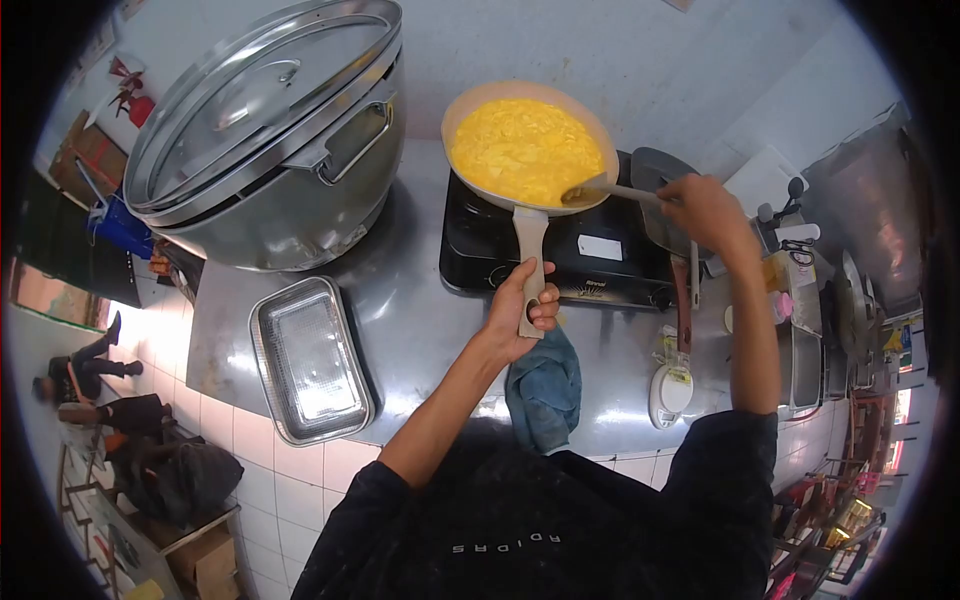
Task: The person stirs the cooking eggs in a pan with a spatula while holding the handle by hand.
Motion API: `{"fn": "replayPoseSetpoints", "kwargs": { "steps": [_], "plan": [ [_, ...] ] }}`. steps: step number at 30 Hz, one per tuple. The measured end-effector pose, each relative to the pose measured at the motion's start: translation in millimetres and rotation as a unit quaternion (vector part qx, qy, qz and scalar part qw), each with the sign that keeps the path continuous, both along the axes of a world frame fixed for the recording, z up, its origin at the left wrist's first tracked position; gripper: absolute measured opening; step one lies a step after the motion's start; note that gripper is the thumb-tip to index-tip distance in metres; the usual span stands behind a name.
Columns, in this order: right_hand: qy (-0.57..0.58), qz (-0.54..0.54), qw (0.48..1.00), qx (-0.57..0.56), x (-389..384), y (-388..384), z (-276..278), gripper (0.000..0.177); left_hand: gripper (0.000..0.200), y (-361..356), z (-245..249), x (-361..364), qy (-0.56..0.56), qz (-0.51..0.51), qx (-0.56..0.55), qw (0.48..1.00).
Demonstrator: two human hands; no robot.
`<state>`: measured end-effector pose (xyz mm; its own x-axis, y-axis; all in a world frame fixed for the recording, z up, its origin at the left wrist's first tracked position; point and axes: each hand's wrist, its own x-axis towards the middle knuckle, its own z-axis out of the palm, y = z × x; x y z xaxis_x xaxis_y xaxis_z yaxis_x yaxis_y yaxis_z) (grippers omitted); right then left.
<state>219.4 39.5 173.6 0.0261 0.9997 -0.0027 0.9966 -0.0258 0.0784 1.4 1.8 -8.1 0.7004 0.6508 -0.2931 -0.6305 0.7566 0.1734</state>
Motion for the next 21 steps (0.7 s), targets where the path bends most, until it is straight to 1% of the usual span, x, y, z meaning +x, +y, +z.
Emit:
{"fn": "replayPoseSetpoints", "kwargs": {
  "steps": [1, 4, 7, 10, 13, 14, 16, 17, 21],
  "plan": [
    [0.007, -0.003, 1.000, 0.007, 2.3, 8.7, -9.1, 0.025, 0.028, 0.6, 0.6, -0.5, 0.003, -0.003, -0.001, 1.000],
    [0.077, 0.028, 0.997, 0.012, 24.5, 38.8, -29.5, 0.027, 0.028, 1.1, 2.8, -0.8, 0.009, -0.006, -0.001, 1.000],
    [0.129, 0.020, 0.991, 0.004, 27.3, 61.6, -42.7, 0.027, 0.029, 0.9, 4.3, -1.1, 0.014, -0.006, -0.002, 1.000],
    [0.188, 0.036, 0.981, 0.038, 29.3, 82.3, -67.6, 0.028, 0.029, 0.3, 7.1, -2.0, 0.020, -0.005, -0.004, 1.000],
    [0.240, 0.008, 0.970, 0.028, 23.6, 89.5, -73.2, 0.029, 0.029, 0.2, 6.7, -1.5, 0.021, -0.005, -0.002, 1.000],
    [0.244, 0.016, 0.969, 0.031, 25.8, 92.1, -73.2, 0.029, 0.029, -0.2, 6.2, -1.4, 0.023, -0.004, 0.001, 1.000],
    [0.252, 0.031, 0.967, 0.037, 29.0, 96.4, -68.6, 0.029, 0.029, 0.1, 6.5, -1.3, 0.026, -0.002, 0.004, 1.000],
    [0.237, 0.039, 0.970, 0.037, 31.5, 95.5, -65.4, 0.029, 0.029, -0.5, 6.3, -1.3, 0.028, -0.001, 0.004, 1.000],
    [0.171, 0.061, 0.983, 0.026, 15.6, 65.4, 0.2, 0.028, 0.029, -0.5, 5.4, -1.2, 0.024, -0.003, 0.001, 1.000]
  ]
}}
